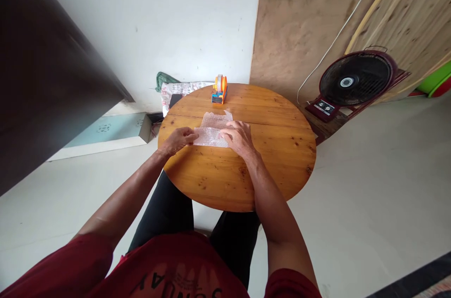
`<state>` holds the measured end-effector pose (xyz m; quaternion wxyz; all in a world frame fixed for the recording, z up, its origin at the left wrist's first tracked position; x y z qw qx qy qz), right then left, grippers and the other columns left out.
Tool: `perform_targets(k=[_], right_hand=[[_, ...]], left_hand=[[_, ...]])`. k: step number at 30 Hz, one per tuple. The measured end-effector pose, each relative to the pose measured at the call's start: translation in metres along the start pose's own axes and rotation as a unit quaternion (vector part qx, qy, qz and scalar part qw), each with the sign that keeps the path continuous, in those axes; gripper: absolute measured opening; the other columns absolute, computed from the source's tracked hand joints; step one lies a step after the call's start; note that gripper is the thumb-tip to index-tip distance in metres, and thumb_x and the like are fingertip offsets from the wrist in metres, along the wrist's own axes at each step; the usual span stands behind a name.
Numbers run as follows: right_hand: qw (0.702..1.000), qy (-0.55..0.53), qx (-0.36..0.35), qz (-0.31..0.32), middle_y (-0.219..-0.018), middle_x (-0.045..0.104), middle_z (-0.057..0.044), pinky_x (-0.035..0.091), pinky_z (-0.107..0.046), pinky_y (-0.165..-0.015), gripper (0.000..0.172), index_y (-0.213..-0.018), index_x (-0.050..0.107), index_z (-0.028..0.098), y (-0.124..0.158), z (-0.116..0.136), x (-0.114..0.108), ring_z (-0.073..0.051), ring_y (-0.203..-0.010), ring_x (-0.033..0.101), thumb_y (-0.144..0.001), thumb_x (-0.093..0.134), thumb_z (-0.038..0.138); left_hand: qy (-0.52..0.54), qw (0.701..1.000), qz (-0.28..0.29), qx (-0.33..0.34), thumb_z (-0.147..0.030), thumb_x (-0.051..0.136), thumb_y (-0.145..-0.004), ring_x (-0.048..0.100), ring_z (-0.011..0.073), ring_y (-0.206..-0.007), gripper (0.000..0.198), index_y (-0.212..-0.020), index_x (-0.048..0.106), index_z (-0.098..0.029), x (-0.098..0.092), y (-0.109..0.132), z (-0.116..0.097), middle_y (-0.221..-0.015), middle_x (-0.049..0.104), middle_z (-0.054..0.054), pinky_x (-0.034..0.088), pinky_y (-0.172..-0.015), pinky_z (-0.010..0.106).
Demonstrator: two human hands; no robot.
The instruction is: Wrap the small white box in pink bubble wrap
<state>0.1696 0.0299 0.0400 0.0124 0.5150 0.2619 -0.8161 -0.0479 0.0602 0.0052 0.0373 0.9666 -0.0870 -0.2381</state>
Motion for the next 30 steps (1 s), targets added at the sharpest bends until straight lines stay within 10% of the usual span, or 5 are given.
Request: perform_targets(k=[7, 15, 23, 30], right_hand=[[1.000, -0.013, -0.003, -0.014, -0.117, 0.069, -0.004, 0.033, -0.039, -0.099, 0.021, -0.093, 0.080, 0.031, 0.000, -0.003, 0.002, -0.023, -0.110, 0.056, -0.092, 0.059, 0.028], [1.000, -0.004, -0.006, -0.010, -0.118, 0.069, -0.004, 0.034, -0.040, -0.098, 0.022, -0.097, 0.079, 0.030, -0.001, -0.003, 0.005, -0.024, -0.111, 0.055, -0.093, 0.058, 0.030], [1.000, 0.009, -0.003, -0.009, -0.120, 0.070, -0.006, 0.034, -0.041, -0.098, 0.021, -0.098, 0.079, 0.029, -0.001, -0.001, 0.004, -0.025, -0.111, 0.055, -0.092, 0.059, 0.028], [1.000, 0.007, 0.000, -0.004, -0.121, 0.069, -0.006, 0.034, -0.040, -0.098, 0.021, -0.099, 0.079, 0.028, 0.000, 0.002, 0.002, -0.025, -0.113, 0.055, -0.093, 0.059, 0.031]], left_hand=[[0.137, 0.982, 0.087, -0.095, -0.049, 0.079, -0.061, 0.058, 0.0127, -0.059, 0.042, -0.078, 0.062, -0.014, 0.027, 0.003, 0.003, -0.070, 0.062, 0.002, 0.047, -0.051, 0.025], [0.052, 0.995, 0.015, -0.082, -0.038, 0.078, -0.067, 0.049, 0.0087, -0.045, 0.034, -0.065, 0.051, -0.017, 0.042, -0.016, 0.003, -0.056, 0.052, -0.003, 0.035, -0.043, 0.020], [-0.098, 0.992, -0.077, -0.023, -0.018, 0.072, -0.067, 0.064, 0.0207, -0.078, 0.066, -0.128, 0.049, -0.015, 0.041, -0.025, -0.007, -0.090, 0.065, 0.006, 0.048, -0.067, 0.029], [-0.084, 0.990, -0.115, -0.019, -0.025, 0.072, -0.072, 0.065, 0.0229, -0.077, 0.073, -0.138, 0.044, -0.014, 0.051, -0.023, -0.017, -0.084, 0.067, 0.005, 0.048, -0.070, 0.031]])
Point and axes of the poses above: each hand's wrist, its own y-axis away from the middle knuckle, its own x-axis out of the palm, z = x × y, the point moved 8 cm from there along -y, towards the middle knuckle
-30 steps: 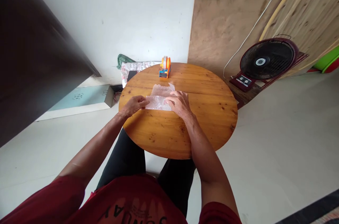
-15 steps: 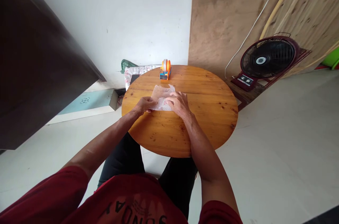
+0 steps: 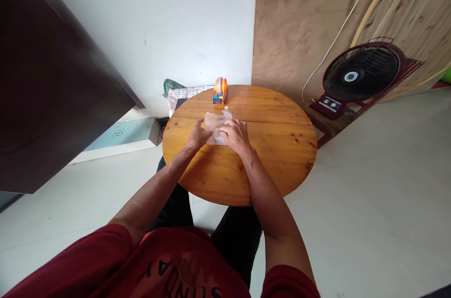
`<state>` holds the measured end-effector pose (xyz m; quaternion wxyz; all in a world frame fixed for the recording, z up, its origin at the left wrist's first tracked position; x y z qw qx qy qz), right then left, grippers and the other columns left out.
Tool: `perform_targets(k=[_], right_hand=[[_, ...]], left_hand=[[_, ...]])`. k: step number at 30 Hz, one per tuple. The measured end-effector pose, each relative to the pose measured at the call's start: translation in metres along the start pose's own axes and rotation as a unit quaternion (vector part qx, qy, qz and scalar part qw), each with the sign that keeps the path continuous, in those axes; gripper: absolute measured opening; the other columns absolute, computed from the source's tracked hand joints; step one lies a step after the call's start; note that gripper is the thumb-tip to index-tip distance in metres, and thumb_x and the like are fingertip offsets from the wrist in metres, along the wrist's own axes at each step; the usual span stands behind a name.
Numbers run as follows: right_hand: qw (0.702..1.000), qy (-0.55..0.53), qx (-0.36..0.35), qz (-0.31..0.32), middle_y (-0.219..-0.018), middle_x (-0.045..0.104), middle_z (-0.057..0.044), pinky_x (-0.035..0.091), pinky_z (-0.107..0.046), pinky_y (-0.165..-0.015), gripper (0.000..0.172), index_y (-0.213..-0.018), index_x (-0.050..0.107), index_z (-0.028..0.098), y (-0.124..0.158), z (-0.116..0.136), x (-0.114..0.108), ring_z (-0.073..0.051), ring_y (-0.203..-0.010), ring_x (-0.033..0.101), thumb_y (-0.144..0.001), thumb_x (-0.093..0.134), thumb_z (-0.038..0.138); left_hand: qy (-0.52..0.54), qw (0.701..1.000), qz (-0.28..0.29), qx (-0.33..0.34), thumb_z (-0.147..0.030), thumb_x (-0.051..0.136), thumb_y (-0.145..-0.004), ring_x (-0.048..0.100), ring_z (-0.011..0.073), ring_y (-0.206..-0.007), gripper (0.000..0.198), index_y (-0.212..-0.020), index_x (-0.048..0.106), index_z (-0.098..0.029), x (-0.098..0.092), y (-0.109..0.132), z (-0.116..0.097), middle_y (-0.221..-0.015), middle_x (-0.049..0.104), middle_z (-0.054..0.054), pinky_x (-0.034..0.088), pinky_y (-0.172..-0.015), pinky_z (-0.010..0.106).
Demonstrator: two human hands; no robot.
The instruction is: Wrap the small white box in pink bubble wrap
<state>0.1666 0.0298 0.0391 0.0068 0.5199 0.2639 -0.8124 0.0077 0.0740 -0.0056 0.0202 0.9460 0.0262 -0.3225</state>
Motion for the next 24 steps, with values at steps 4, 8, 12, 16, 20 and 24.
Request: perform_targets(k=[4, 8, 12, 16, 20, 24], right_hand=[[1.000, 0.003, -0.001, 0.005, -0.122, 0.069, -0.006, 0.034, -0.039, -0.098, 0.021, -0.099, 0.079, 0.027, -0.001, 0.001, 0.000, -0.025, -0.113, 0.055, -0.094, 0.058, 0.029], [1.000, 0.005, 0.013, 0.010, -0.123, 0.069, -0.006, 0.035, -0.039, -0.097, 0.020, -0.101, 0.078, 0.027, -0.002, 0.000, -0.001, -0.026, -0.114, 0.056, -0.093, 0.060, 0.029], [0.999, 0.010, 0.023, 0.023, -0.124, 0.069, -0.006, 0.036, -0.038, -0.098, 0.019, -0.099, 0.078, 0.024, -0.003, -0.001, 0.000, -0.026, -0.116, 0.056, -0.092, 0.061, 0.029], [0.999, 0.006, 0.026, 0.019, -0.124, 0.069, -0.006, 0.037, -0.039, -0.097, 0.018, -0.101, 0.077, 0.024, -0.003, -0.002, 0.001, -0.027, -0.116, 0.056, -0.091, 0.063, 0.031], [1.000, -0.005, 0.019, 0.012, -0.122, 0.070, -0.006, 0.038, -0.039, -0.096, 0.018, -0.100, 0.077, 0.024, -0.002, -0.004, 0.002, -0.027, -0.114, 0.057, -0.090, 0.063, 0.029], [1.000, -0.010, 0.021, 0.007, -0.121, 0.070, -0.006, 0.040, -0.039, -0.095, 0.019, -0.098, 0.077, 0.024, -0.002, -0.005, 0.002, -0.026, -0.112, 0.058, -0.089, 0.061, 0.024]], left_hand=[[-0.004, 0.999, -0.005, 0.046, -0.021, 0.066, -0.076, 0.064, 0.0205, -0.074, 0.073, -0.143, 0.040, -0.012, 0.004, 0.010, -0.024, -0.078, 0.066, 0.003, 0.047, -0.071, 0.029], [-0.034, 0.996, -0.012, 0.079, -0.015, 0.064, -0.076, 0.066, 0.0217, -0.084, 0.072, -0.144, 0.042, -0.012, 0.008, 0.019, -0.043, -0.085, 0.070, 0.006, 0.049, -0.080, 0.031], [-0.045, 0.994, -0.019, 0.096, -0.014, 0.063, -0.075, 0.067, 0.0205, -0.084, 0.062, -0.136, 0.051, -0.011, 0.010, 0.024, -0.043, -0.088, 0.072, 0.007, 0.051, -0.082, 0.031], [0.015, 0.990, -0.009, 0.141, -0.015, 0.064, -0.074, 0.067, 0.0182, -0.082, 0.051, -0.125, 0.060, -0.010, 0.011, 0.031, -0.034, -0.093, 0.074, 0.009, 0.053, -0.078, 0.028], [0.021, 0.976, 0.000, 0.219, -0.011, 0.061, -0.073, 0.066, 0.0167, -0.077, 0.033, -0.104, 0.071, -0.013, 0.010, 0.037, -0.031, -0.090, 0.074, 0.007, 0.054, -0.075, 0.028], [-0.010, 0.955, 0.003, 0.297, -0.007, 0.059, -0.073, 0.065, 0.0169, -0.078, 0.026, -0.092, 0.074, -0.016, 0.009, 0.040, -0.035, -0.089, 0.074, 0.007, 0.055, -0.077, 0.029]])
Point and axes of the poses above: each hand's wrist, its own y-axis away from the middle knuckle, its own x-axis out of the palm, z = x × y, the point moved 8 cm from there along -y, towards the middle knuckle
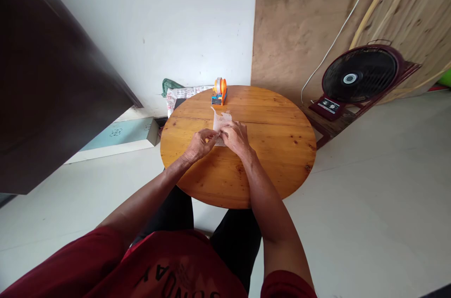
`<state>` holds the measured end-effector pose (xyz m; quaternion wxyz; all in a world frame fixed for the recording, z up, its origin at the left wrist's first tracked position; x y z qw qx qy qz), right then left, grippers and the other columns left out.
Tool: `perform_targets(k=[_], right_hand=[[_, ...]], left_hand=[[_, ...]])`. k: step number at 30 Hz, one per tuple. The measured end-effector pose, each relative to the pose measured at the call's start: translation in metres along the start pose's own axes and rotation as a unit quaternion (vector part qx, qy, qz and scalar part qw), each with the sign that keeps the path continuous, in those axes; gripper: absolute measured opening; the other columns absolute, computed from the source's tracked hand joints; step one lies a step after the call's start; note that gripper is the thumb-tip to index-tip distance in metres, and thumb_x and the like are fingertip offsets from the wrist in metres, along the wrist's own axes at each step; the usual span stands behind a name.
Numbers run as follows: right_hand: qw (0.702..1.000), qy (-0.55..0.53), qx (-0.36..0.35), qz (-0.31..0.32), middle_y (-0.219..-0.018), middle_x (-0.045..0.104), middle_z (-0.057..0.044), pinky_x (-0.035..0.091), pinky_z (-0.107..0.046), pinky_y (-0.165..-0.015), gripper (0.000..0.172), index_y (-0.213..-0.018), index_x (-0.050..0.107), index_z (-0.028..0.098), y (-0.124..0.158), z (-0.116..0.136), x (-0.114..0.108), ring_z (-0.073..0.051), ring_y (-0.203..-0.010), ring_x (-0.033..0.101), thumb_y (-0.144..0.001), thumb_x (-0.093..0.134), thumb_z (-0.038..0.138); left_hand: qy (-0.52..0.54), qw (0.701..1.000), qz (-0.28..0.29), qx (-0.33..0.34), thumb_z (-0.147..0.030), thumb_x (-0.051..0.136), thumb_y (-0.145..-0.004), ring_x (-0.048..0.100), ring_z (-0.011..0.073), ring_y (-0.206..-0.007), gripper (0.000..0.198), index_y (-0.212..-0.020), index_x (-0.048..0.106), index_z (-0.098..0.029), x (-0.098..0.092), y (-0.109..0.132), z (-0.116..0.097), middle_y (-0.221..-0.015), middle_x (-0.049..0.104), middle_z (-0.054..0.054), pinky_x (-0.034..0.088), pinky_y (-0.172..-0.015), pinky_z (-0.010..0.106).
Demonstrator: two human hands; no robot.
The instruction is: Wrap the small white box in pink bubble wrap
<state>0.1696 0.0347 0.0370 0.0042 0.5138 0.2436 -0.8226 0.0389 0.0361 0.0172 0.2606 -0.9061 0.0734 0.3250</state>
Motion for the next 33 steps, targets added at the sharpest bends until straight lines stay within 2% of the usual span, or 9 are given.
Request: perform_targets(k=[5, 9, 11, 15, 19, 22, 26, 30, 33], right_hand=[[1.000, 0.000, 0.000, 0.008, -0.124, 0.069, -0.006, 0.040, -0.040, -0.098, 0.023, -0.099, 0.077, 0.024, 0.001, 0.000, 0.000, -0.026, -0.115, 0.058, -0.088, 0.058, 0.020], [0.999, -0.015, 0.031, 0.026, -0.129, 0.066, -0.005, 0.039, -0.042, -0.101, 0.026, -0.105, 0.075, 0.026, 0.003, -0.012, -0.003, -0.026, -0.119, 0.057, -0.086, 0.057, 0.020], [0.997, -0.014, 0.065, 0.030, -0.130, 0.065, -0.006, 0.040, -0.043, -0.101, 0.027, -0.108, 0.074, 0.025, 0.004, -0.024, -0.006, -0.027, -0.119, 0.057, -0.087, 0.057, 0.022], [0.991, -0.011, 0.127, 0.051, -0.126, 0.065, -0.008, 0.042, -0.041, -0.098, 0.023, -0.104, 0.072, 0.023, 0.008, -0.044, -0.010, -0.027, -0.117, 0.058, -0.087, 0.056, 0.025], [0.979, -0.031, 0.185, 0.081, -0.114, 0.066, -0.008, 0.046, -0.034, -0.086, 0.023, -0.105, 0.068, 0.021, 0.012, -0.056, -0.010, -0.022, -0.098, 0.062, -0.086, 0.057, 0.028], [0.971, -0.047, 0.224, 0.071, -0.110, 0.067, -0.007, 0.045, -0.032, -0.084, 0.025, -0.107, 0.064, 0.021, 0.015, -0.061, -0.016, -0.020, -0.092, 0.062, -0.084, 0.059, 0.031], [0.965, -0.077, 0.245, 0.048, -0.103, 0.069, -0.004, 0.044, -0.030, -0.082, 0.019, -0.094, 0.062, 0.022, 0.017, -0.065, -0.023, -0.019, -0.093, 0.061, -0.081, 0.061, 0.035], [0.956, -0.110, 0.259, 0.086, -0.080, 0.067, 0.002, 0.041, -0.026, -0.064, 0.019, -0.087, 0.060, 0.023, 0.019, -0.066, -0.011, -0.015, -0.070, 0.058, -0.079, 0.062, 0.041], [0.959, -0.098, 0.246, 0.097, -0.069, 0.060, 0.004, 0.035, -0.024, -0.057, 0.016, -0.081, 0.058, 0.023, 0.015, -0.062, 0.000, -0.014, -0.062, 0.051, -0.074, 0.064, 0.036]], left_hand=[[-0.046, 0.990, 0.005, 0.131, -0.009, 0.055, -0.080, 0.067, 0.0201, -0.089, 0.022, -0.086, 0.074, -0.016, 0.001, 0.000, -0.016, -0.095, 0.074, 0.009, 0.054, -0.086, 0.036], [-0.092, 0.980, -0.012, 0.177, -0.012, 0.057, -0.078, 0.065, 0.0227, -0.094, 0.017, -0.084, 0.072, -0.016, 0.002, -0.001, -0.018, -0.104, 0.071, 0.011, 0.053, -0.088, 0.040], [-0.086, 0.979, -0.009, 0.183, -0.011, 0.057, -0.076, 0.065, 0.0223, -0.097, 0.017, -0.085, 0.070, -0.017, 0.004, -0.002, -0.018, -0.110, 0.071, 0.010, 0.053, -0.092, 0.040], [-0.042, 0.981, -0.008, 0.189, -0.011, 0.055, -0.076, 0.066, 0.0220, -0.096, 0.014, -0.084, 0.064, -0.018, 0.006, -0.002, -0.018, -0.105, 0.072, 0.009, 0.053, -0.091, 0.039], [-0.015, 0.983, -0.026, 0.181, -0.012, 0.055, -0.076, 0.065, 0.0240, -0.102, 0.012, -0.084, 0.060, -0.019, 0.005, 0.003, -0.019, -0.103, 0.072, 0.010, 0.053, -0.092, 0.041], [-0.003, 0.983, -0.035, 0.182, -0.011, 0.054, -0.076, 0.064, 0.0246, -0.104, 0.012, -0.084, 0.059, -0.020, 0.004, 0.006, -0.020, -0.104, 0.072, 0.010, 0.053, -0.093, 0.042], [0.002, 0.982, -0.035, 0.183, -0.012, 0.055, -0.076, 0.063, 0.0248, -0.104, 0.012, -0.085, 0.059, -0.019, 0.004, 0.007, -0.019, -0.107, 0.072, 0.010, 0.053, -0.092, 0.042], [0.002, 0.983, -0.034, 0.180, -0.011, 0.055, -0.077, 0.062, 0.0246, -0.106, 0.013, -0.085, 0.060, -0.019, 0.006, 0.007, -0.016, -0.106, 0.072, 0.009, 0.053, -0.093, 0.041], [0.002, 0.983, -0.028, 0.180, -0.011, 0.056, -0.076, 0.061, 0.0249, -0.107, 0.014, -0.087, 0.061, -0.019, 0.007, 0.007, -0.015, -0.109, 0.071, 0.010, 0.053, -0.094, 0.041]])
Point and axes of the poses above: each hand's wrist, its own y-axis away from the middle knuckle, its own x-axis out of the palm, z = x × y, the point moved 8 cm from there along -y, towards the middle knuckle
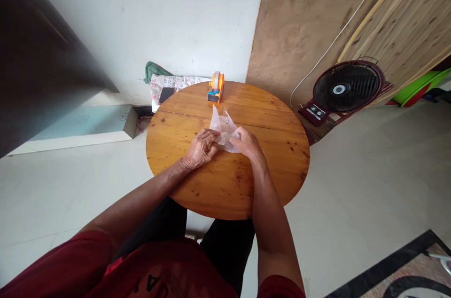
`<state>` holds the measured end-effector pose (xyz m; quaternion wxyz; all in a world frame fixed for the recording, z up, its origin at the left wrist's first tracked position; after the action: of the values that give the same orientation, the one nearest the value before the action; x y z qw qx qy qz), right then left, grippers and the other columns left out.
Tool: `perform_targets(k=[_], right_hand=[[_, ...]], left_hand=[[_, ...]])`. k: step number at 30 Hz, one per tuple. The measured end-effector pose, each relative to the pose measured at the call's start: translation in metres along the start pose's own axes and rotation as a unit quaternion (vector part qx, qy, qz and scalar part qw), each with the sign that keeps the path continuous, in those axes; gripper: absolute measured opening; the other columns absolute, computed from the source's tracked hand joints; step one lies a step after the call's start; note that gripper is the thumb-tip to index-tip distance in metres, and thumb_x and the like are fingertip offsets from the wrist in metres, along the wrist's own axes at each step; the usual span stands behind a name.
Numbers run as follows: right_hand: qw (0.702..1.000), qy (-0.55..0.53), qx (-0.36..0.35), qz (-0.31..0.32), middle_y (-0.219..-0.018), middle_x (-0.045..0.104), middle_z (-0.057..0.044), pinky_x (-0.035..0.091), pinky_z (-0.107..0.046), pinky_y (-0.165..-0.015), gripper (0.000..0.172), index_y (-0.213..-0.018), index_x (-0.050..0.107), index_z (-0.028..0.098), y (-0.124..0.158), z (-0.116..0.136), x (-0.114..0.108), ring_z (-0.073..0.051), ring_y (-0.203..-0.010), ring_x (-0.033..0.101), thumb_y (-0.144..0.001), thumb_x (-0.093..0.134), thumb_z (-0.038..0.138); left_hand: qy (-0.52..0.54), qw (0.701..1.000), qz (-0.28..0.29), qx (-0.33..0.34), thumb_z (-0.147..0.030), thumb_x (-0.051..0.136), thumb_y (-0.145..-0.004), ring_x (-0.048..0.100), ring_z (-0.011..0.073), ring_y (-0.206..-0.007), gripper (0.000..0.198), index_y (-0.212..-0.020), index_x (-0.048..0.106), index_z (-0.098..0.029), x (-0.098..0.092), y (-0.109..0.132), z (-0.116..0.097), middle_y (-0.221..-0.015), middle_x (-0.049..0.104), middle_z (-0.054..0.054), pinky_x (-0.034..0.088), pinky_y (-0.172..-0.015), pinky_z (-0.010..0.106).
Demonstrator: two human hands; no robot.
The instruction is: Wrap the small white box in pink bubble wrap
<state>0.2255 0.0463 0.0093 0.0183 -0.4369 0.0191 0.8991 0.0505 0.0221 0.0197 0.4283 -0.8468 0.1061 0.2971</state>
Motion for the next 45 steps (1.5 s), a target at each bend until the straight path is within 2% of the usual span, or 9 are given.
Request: perform_targets(k=[3, 8, 11, 17, 24, 27, 31, 37, 45], right_hand=[[0.999, -0.003, 0.000, -0.045, -0.061, 0.054, 0.006, 0.032, -0.024, -0.055, 0.013, -0.074, 0.055, 0.023, -0.003, 0.003, 0.002, -0.013, -0.058, 0.046, -0.071, 0.064, 0.033], [0.990, -0.085, -0.036, -0.110, -0.056, 0.049, 0.007, 0.033, -0.025, -0.054, 0.014, -0.073, 0.053, 0.023, 0.000, 0.015, 0.001, -0.012, -0.054, 0.044, -0.073, 0.059, 0.036], [0.983, -0.119, -0.053, -0.126, -0.056, 0.048, 0.007, 0.034, -0.024, -0.055, 0.017, -0.082, 0.055, 0.023, 0.004, 0.022, 0.004, -0.013, -0.054, 0.044, -0.074, 0.058, 0.038], [0.977, -0.156, -0.046, -0.138, -0.060, 0.054, 0.007, 0.039, -0.024, -0.056, 0.038, -0.109, 0.059, 0.023, 0.002, 0.021, 0.010, -0.014, -0.056, 0.048, -0.076, 0.059, 0.041], [0.967, -0.211, -0.013, -0.144, -0.066, 0.063, 0.004, 0.046, -0.025, -0.056, 0.047, -0.118, 0.060, 0.021, -0.004, 0.015, 0.020, -0.015, -0.060, 0.056, -0.074, 0.062, 0.038], [0.962, -0.242, 0.002, -0.124, -0.068, 0.064, 0.003, 0.047, -0.025, -0.051, 0.053, -0.125, 0.057, 0.020, 0.001, 0.018, 0.020, -0.014, -0.054, 0.056, -0.076, 0.062, 0.039], [0.945, -0.324, 0.016, -0.053, -0.086, 0.073, -0.003, 0.052, -0.026, -0.047, 0.062, -0.142, 0.043, 0.021, 0.009, 0.026, 0.018, -0.013, -0.051, 0.062, -0.084, 0.054, 0.040], [0.937, -0.347, 0.030, 0.013, -0.100, 0.075, -0.008, 0.058, -0.026, -0.056, 0.062, -0.144, 0.042, 0.018, 0.015, 0.032, 0.016, -0.013, -0.062, 0.069, -0.083, 0.054, 0.022], [0.944, -0.322, -0.020, 0.064, -0.117, 0.072, -0.011, 0.062, -0.031, -0.072, 0.062, -0.145, 0.042, 0.020, 0.022, 0.041, 0.015, -0.016, -0.079, 0.074, -0.083, 0.049, 0.018]], left_hand=[[-0.007, 1.000, 0.020, -0.011, -0.012, 0.056, -0.076, 0.061, 0.0251, -0.108, 0.014, -0.087, 0.062, -0.019, 0.001, -0.001, 0.000, -0.112, 0.071, 0.010, 0.053, -0.095, 0.041], [-0.024, 0.999, 0.046, -0.004, -0.014, 0.057, -0.078, 0.060, 0.0261, -0.108, 0.011, -0.086, 0.063, -0.019, 0.002, -0.004, -0.004, -0.111, 0.070, 0.011, 0.051, -0.097, 0.042], [-0.031, 0.997, 0.065, 0.002, -0.014, 0.056, -0.080, 0.060, 0.0258, -0.108, 0.011, -0.087, 0.063, -0.019, 0.004, -0.006, -0.006, -0.112, 0.070, 0.010, 0.050, -0.098, 0.042], [-0.051, 0.996, 0.078, 0.004, -0.013, 0.055, -0.079, 0.059, 0.0271, -0.107, 0.016, -0.091, 0.065, -0.017, 0.006, -0.010, -0.009, -0.112, 0.070, 0.011, 0.051, -0.097, 0.043], [-0.036, 0.996, 0.075, 0.018, -0.011, 0.055, -0.079, 0.059, 0.0265, -0.107, 0.016, -0.089, 0.066, -0.018, 0.006, -0.009, -0.011, -0.114, 0.070, 0.010, 0.051, -0.097, 0.042], [-0.026, 0.997, 0.068, 0.020, -0.011, 0.055, -0.079, 0.059, 0.0257, -0.106, 0.015, -0.087, 0.066, -0.018, 0.005, -0.008, -0.010, -0.113, 0.071, 0.009, 0.051, -0.097, 0.041], [0.008, 0.998, 0.055, 0.003, -0.014, 0.056, -0.083, 0.060, 0.0236, -0.107, 0.014, -0.086, 0.068, -0.020, 0.005, -0.005, -0.006, -0.109, 0.069, 0.008, 0.051, -0.097, 0.040], [0.069, 0.996, 0.005, -0.055, -0.019, 0.058, -0.083, 0.060, 0.0216, -0.104, 0.015, -0.088, 0.071, -0.022, -0.001, -0.002, 0.002, -0.116, 0.057, 0.010, 0.056, -0.089, 0.039], [0.088, 0.993, -0.002, -0.075, -0.026, 0.057, -0.087, 0.061, 0.0207, -0.089, 0.011, -0.081, 0.063, -0.019, -0.009, -0.007, 0.004, -0.088, 0.065, 0.007, 0.052, -0.085, 0.040]])
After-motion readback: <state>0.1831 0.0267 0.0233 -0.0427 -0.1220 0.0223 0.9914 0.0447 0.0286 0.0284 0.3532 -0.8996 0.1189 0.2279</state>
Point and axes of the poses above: each hand's wrist, its own y-axis away from the middle knuckle, its own x-axis out of the palm, z = x × y, the point moved 8 cm from there along -y, towards the middle knuckle
